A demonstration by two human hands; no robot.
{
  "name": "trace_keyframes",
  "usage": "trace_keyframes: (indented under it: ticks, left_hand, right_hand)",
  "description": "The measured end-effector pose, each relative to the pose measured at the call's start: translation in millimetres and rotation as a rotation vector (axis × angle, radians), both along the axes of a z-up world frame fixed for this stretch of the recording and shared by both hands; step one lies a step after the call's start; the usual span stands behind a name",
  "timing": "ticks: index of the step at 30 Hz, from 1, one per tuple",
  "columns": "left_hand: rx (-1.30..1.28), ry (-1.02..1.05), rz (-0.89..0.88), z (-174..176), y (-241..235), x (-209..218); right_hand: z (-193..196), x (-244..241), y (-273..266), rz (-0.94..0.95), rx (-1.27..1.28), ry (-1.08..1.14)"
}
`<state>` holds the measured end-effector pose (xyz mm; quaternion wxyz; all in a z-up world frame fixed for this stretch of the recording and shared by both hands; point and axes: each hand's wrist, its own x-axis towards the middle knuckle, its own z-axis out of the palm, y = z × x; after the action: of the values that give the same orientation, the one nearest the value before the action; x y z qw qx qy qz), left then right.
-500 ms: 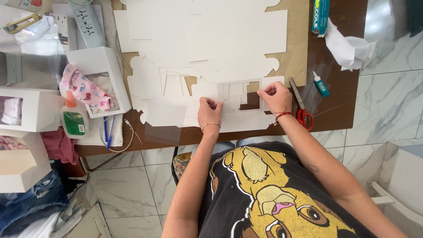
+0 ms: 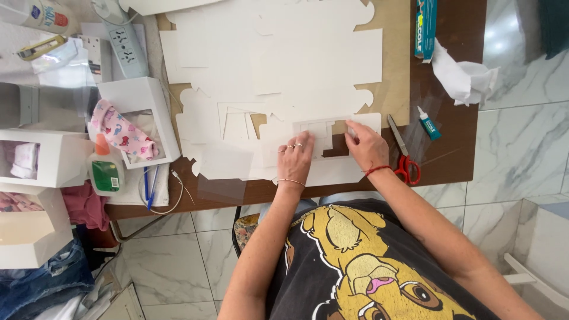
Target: The person assembles flat white cardboard pieces into small boxes. They apply glue to the tabs, fold the cardboard, and press the joints together. The person repeats this process for multiple units, stacking the finished boxes on the table.
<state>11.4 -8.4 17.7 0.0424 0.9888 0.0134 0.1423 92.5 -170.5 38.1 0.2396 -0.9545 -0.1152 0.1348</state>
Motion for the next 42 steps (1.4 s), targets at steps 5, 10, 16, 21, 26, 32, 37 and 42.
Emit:
trace_keyframes:
  ticks: [5, 10, 16, 21, 26, 32, 37, 42]
  left_hand:
    - [-0.006, 0.001, 0.035, 5.3, -1.9, -3.2]
    - [-0.049, 0.062, 0.036, 9.1, -3.4, -4.4]
    - [-0.263, 0.426, -0.042, 20.8, 11.5, -8.6]
    - [-0.278, 0.490, -0.011, 19.4, 11.4, -7.7]
    - [-0.232, 0.316, 0.061, 1.5, 5.7, -9.6]
    - [-0.200, 0.151, 0.065, -21.8, 7.4, -11.3]
    - [-0.255, 0.265, 0.051, 1.7, 6.9, -14.4]
    - [-0.353, 0.382, 0.069, -10.8, 8.4, -13.0]
  right_hand:
    - [-12.9, 24.5, -26.1, -0.070, 0.082, -0.192]
    - [37.8, 93.5, -82.5, -0.217, -0.119, -0.616]
    - [-8.7, 148.9, -171.4, 0.054, -0.355, -0.887]
    - [87.3, 117.3, -94.8, 0.025, 0.158, -0.761]
    - [68.1, 65.5, 5.4, 0.282, 0.309, -0.368]
    - [-39.8, 23.4, 88.0, 0.617, 0.329, -0.278]
    - [-56.4, 25.3, 63.7, 0.529, 0.127, -0.084]
    - [-59.4, 44.6, -2.4, 0.222, -0.317, 0.033]
